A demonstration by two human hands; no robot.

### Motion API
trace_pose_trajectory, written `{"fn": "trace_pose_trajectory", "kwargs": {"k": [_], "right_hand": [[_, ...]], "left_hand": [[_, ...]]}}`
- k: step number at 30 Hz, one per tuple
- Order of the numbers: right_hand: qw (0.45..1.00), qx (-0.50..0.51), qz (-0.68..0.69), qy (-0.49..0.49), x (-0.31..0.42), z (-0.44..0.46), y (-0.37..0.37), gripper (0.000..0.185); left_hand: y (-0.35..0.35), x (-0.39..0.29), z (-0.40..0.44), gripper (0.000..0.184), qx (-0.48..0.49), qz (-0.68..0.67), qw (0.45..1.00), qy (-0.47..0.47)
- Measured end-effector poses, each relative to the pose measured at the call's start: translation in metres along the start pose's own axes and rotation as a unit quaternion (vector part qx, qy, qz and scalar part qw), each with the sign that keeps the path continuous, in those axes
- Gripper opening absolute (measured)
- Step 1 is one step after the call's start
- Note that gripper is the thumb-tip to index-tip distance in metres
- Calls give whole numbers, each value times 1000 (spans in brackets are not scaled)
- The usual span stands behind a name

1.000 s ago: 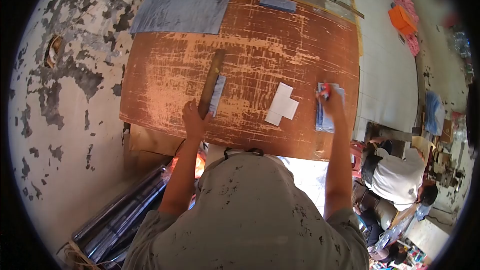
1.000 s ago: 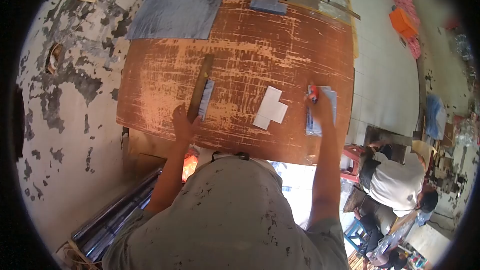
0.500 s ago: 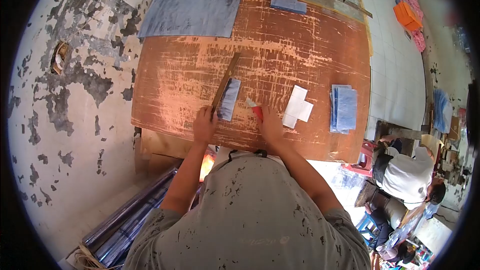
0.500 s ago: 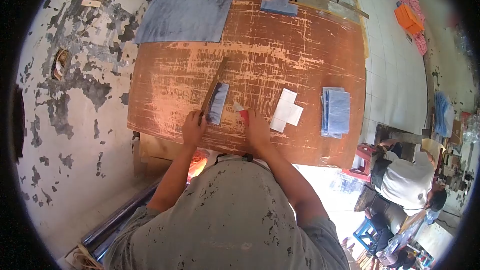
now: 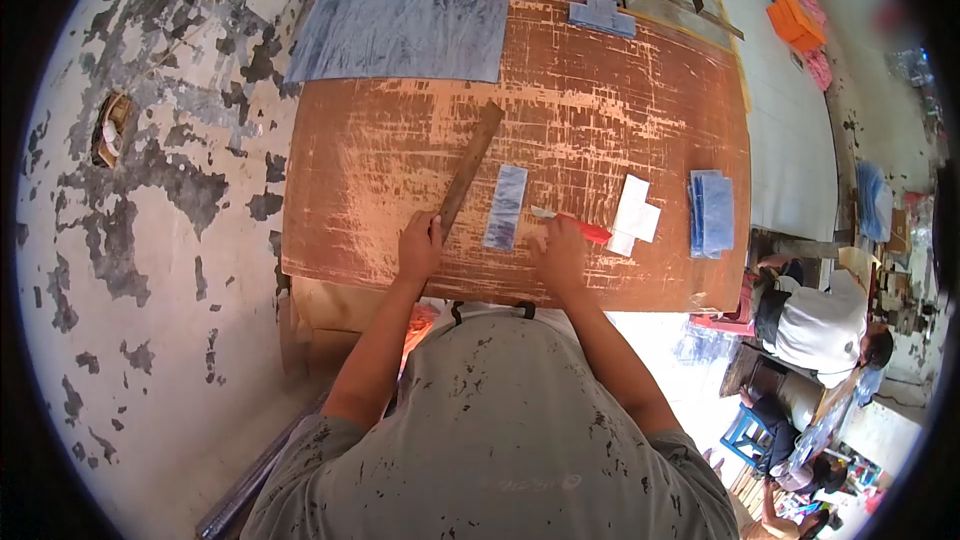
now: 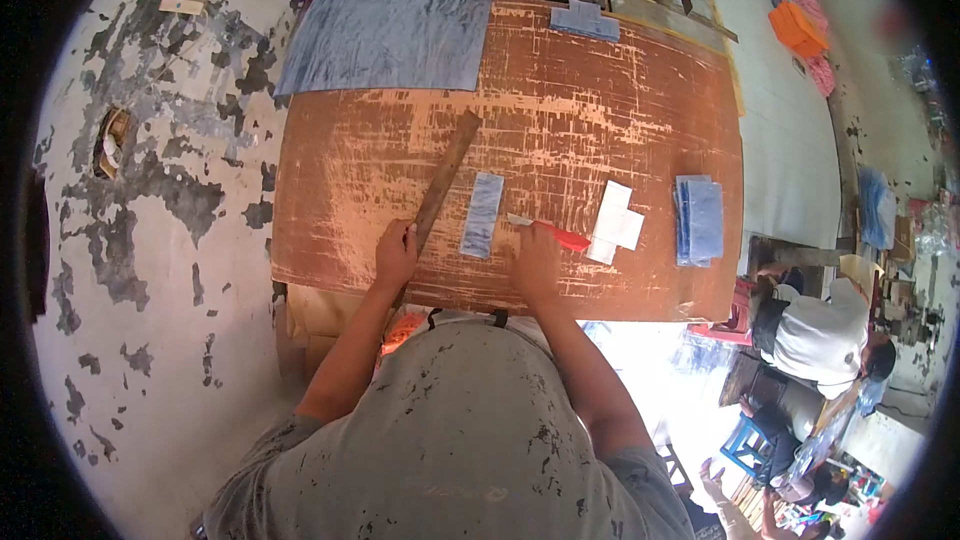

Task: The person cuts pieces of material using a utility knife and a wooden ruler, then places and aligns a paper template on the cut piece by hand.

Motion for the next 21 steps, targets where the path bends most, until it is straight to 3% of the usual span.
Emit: {"fn": "trace_pose_trajectory", "kwargs": {"k": [4,6,10,12,21], "right_hand": [[999,45,-12,-20,53,-7,-30,54],[992,74,11,-102,61,-8,-41,66],[992,9,22,-126,75,-15,-50,70],[977,63,94,-180,72,-14,-59,72],[971,35,121,-203,82,-13,-61,77]], "left_hand": [[19,9,12,22,-6,-8,1000,-16],[23,19,16,23,17,-5,1000,-12],[22,31,16,25,47,16,998,-31],[21,33,12,27,47,4,998,-31],[28,33,7,30,50,-41,997,-31]]}}
Point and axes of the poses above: each hand's wrist, its own z-axis towards the middle knuckle, its own y-axis out of the back of the hand, x = y × z, the point moved 5 cm from there along z, towards the middle knuckle, and after that the axes turned 14 degrees about -y, right-handed, at the moved point
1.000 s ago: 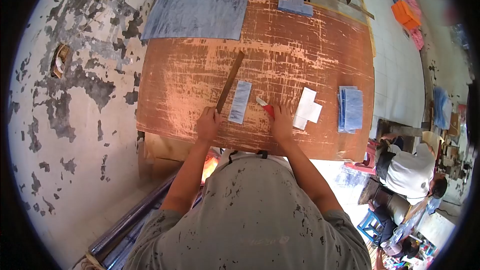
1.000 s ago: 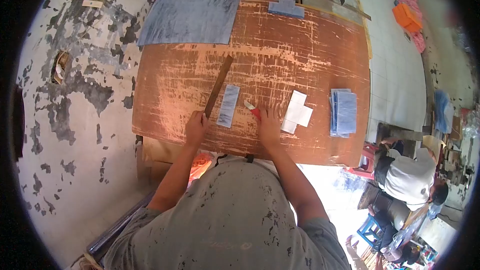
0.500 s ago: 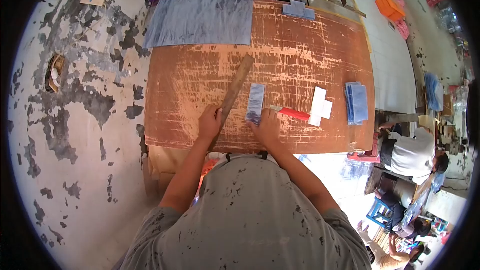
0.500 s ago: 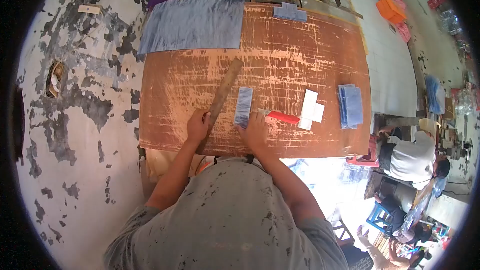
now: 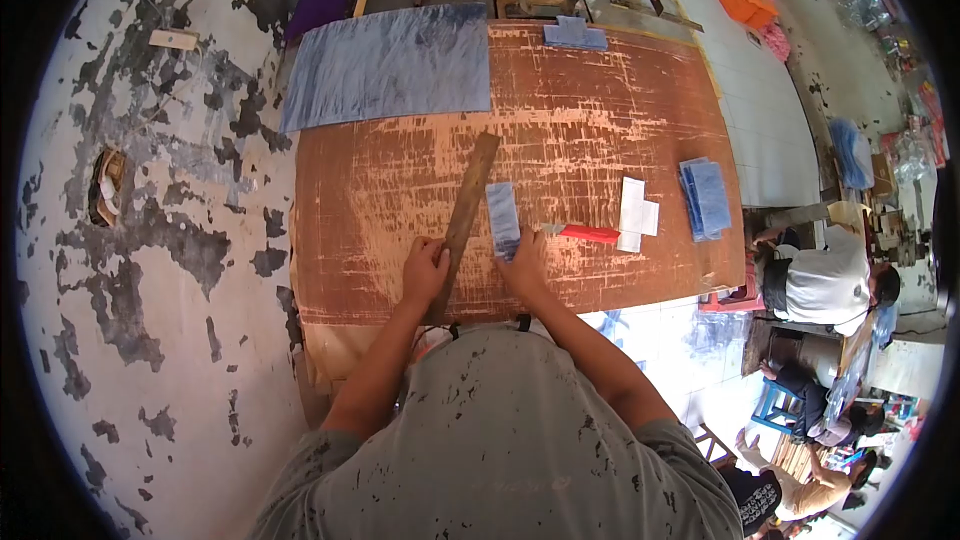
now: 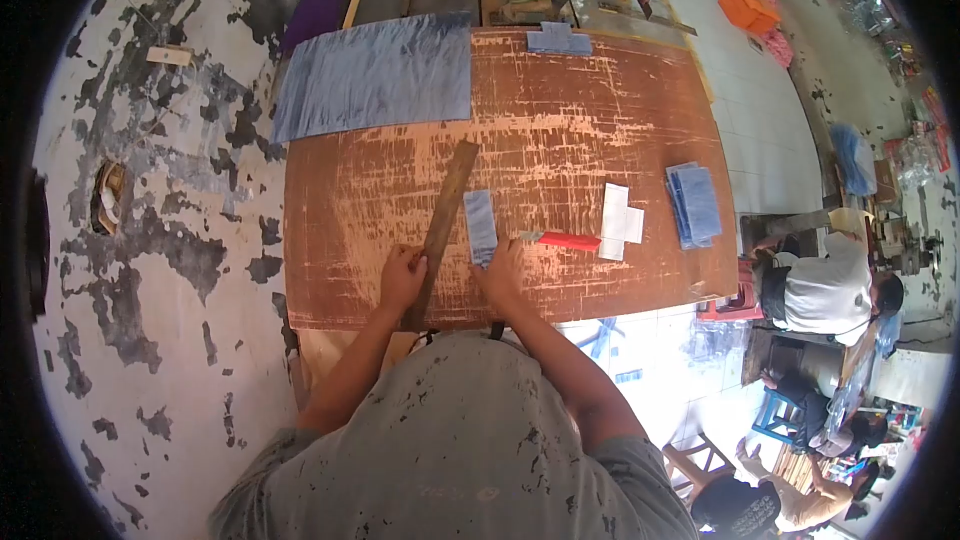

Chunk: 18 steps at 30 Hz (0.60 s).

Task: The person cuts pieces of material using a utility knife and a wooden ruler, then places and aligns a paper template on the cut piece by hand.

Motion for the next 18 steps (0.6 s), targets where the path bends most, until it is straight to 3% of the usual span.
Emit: {"fn": "trace_pose_trajectory", "kwargs": {"k": [4,6,7,9,10,12,14,15,16,17,18], "right_hand": [[1000,-14,-17,-12,-16,11,-2,72],[996,72,47,15,-29,14,0,52],[996,69,48,15,-33,12,12,52],[922,277,256,-88,-47,-1,24,35],[922,275,258,-87,-54,-7,42,35],[932,302,198,14,-53,-26,75,33],[928,316,198,-27,-35,-51,109,34],[920,332,197,-70,-34,-61,115,35],[920,331,198,-71,-37,-66,115,35],[933,298,195,-50,-39,-67,117,33],[945,263,192,-26,-36,-65,123,33]], "left_hand": [[6,-4,-2,31,8,-6,1000,-17],[11,-5,-2,32,0,-16,999,-31],[15,-6,-2,34,16,-33,999,3],[22,-8,-1,36,31,-51,998,34],[24,-8,-1,37,32,-83,995,45],[25,-12,1,38,36,-116,991,51],[9,-30,-6,39,125,-377,914,85],[19,-50,-3,39,128,-377,914,85],[26,-80,1,38,216,-394,886,114],[24,-100,3,38,302,-407,851,138],[20,-103,6,38,304,-406,851,133]]}}
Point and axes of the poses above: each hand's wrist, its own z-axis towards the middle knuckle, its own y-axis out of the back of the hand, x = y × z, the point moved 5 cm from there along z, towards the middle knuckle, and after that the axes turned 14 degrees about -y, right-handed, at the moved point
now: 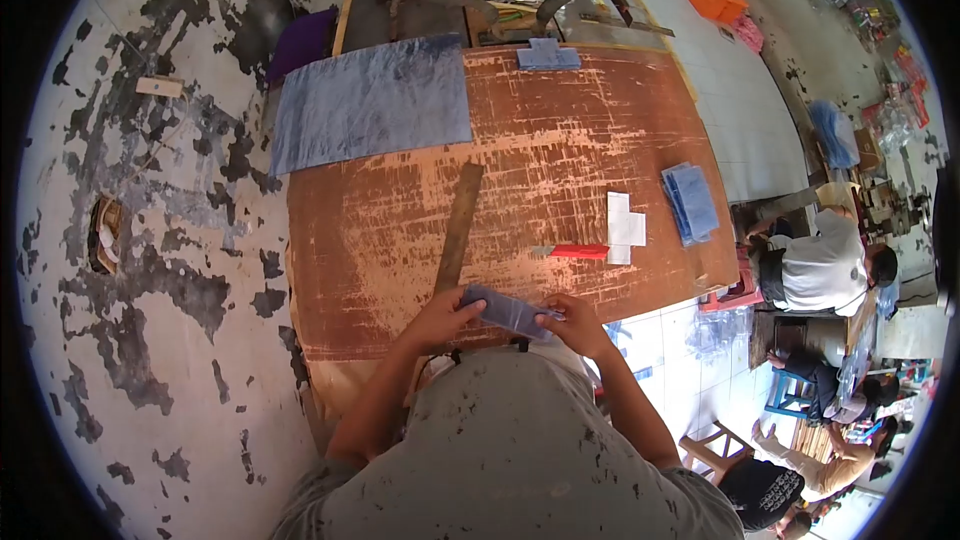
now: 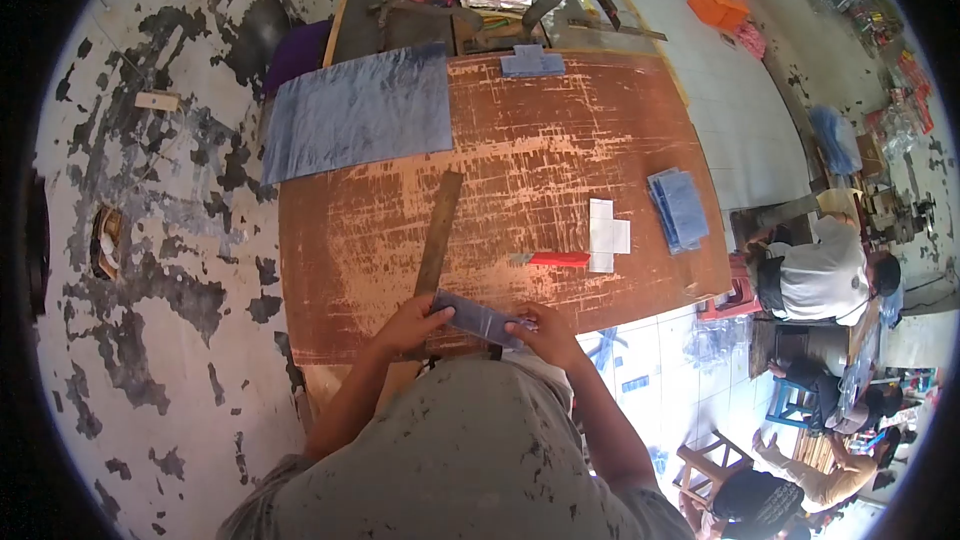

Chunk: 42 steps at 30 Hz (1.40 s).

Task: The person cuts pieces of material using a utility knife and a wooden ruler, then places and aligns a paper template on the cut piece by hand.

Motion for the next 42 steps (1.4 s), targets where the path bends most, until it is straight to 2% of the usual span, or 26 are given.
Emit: {"fn": "trace_pose_trajectory", "kwargs": {"k": [1,3,5,6,8,13,15,17,19,21,22,24,25,26,27,28,30,31,32,33,34,35,38,39,40,42], "right_hand": [[1000,-5,2,3,2,0,4,33],[979,27,199,20,4,-11,12,37],[978,-5,210,6,26,-31,17,38],[975,-35,218,-6,36,-38,22,38],[973,-34,230,12,47,-47,26,36],[977,-135,151,62,53,-61,37,26],[975,-155,146,70,54,-66,36,25],[960,-236,119,94,61,-79,36,22],[947,-273,132,103,56,-83,29,22],[932,-312,145,110,46,-84,25,21],[927,-328,151,102,36,-82,23,21],[919,-349,159,92,19,-81,30,22],[942,-310,108,75,9,-80,40,25],[960,-269,57,58,-5,-79,51,28],[968,-216,125,19,-38,-75,61,31],[969,-199,144,-24,-72,-76,75,30],[943,-216,249,-50,-131,-91,102,24],[932,-250,251,-75,-162,-107,114,22],[927,-296,194,-122,-206,-120,128,21],[902,-306,243,-185,-228,-138,134,22],[886,-341,214,-228,-258,-153,143,25],[864,-356,273,-230,-280,-161,147,34],[829,-384,337,-226,-327,-176,152,38],[817,-392,361,-220,-365,-176,155,56],[817,-392,362,-220,-386,-173,156,56],[742,-453,270,-413,-440,-178,156,78]], "left_hand": [[-2,-3,5,34,1,28,999,-31],[-9,-10,10,31,6,55,997,-58],[-15,-29,13,26,-50,-12,996,-69],[-17,-36,14,26,-46,-13,997,-61],[-22,-59,17,24,-44,5,991,-128],[-32,-63,25,22,-41,11,983,-178],[-35,-65,24,24,-58,97,973,-199],[-43,-59,22,25,-80,115,970,-199],[-53,-55,20,27,-100,132,966,-198],[-62,-62,17,27,-133,208,932,-264],[-65,-64,16,27,-128,208,934,-263],[-71,-60,19,32,-95,235,949,-187],[-72,-60,22,32,-88,233,950,-187],[-76,-60,28,37,-38,213,956,-199],[-78,-59,31,44,13,192,958,-211],[-72,-50,33,44,19,191,959,-211],[-45,-12,41,55,11,137,982,-127],[-29,-2,41,55,13,137,983,-125],[-10,11,39,57,8,201,976,-84],[6,18,35,59,1,264,963,-43],[16,18,30,59,1,264,964,-40],[25,18,26,59,-13,280,960,-19],[49,27,18,60,-37,306,951,11],[56,31,17,59,-51,315,947,21],[62,33,17,59,-51,316,947,21],[70,36,16,57,-59,331,941,35]]}}
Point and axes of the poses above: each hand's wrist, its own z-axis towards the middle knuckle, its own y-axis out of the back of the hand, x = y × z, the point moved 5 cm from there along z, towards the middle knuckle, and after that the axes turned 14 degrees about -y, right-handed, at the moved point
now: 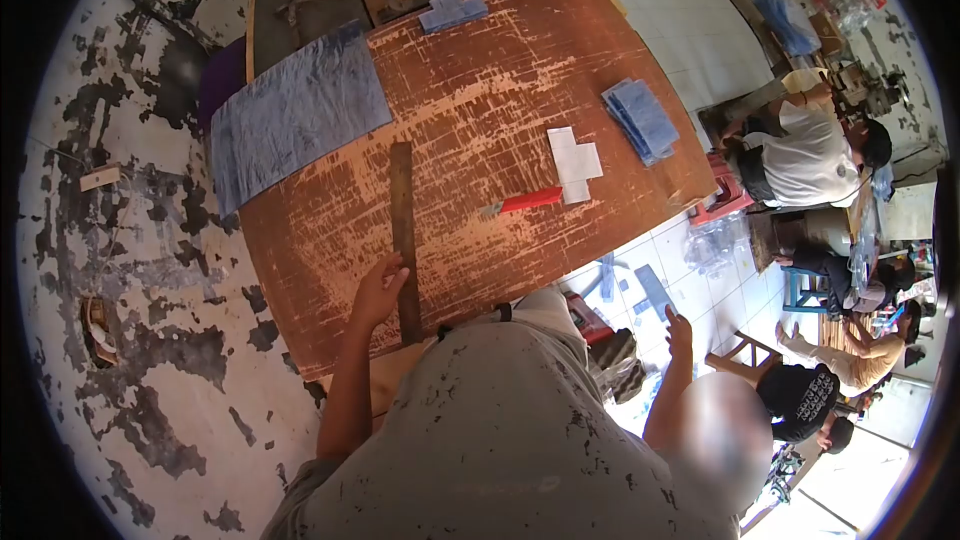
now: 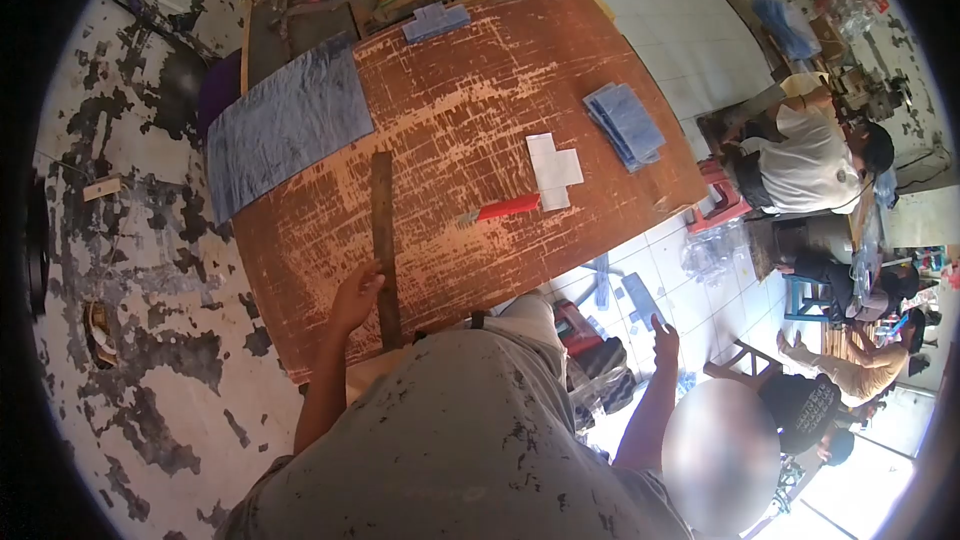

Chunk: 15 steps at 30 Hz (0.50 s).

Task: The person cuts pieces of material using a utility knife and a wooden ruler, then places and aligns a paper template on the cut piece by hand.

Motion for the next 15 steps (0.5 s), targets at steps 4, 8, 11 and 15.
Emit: {"fn": "trace_pose_trajectory", "kwargs": {"k": [4,8,11,15], "right_hand": [[960,-49,-210,181,-98,165,-39,45],[962,236,99,-98,-113,58,-127,11],[972,207,-87,68,-114,-7,-185,10],[958,233,-54,159,-156,59,-254,21]], "left_hand": [[3,4,-3,46,-69,32,995,-62],[2,8,-16,34,-42,-8,998,52],[-13,11,-26,33,-41,-31,997,50],[-32,28,-31,32,-61,-4,997,-44]]}}
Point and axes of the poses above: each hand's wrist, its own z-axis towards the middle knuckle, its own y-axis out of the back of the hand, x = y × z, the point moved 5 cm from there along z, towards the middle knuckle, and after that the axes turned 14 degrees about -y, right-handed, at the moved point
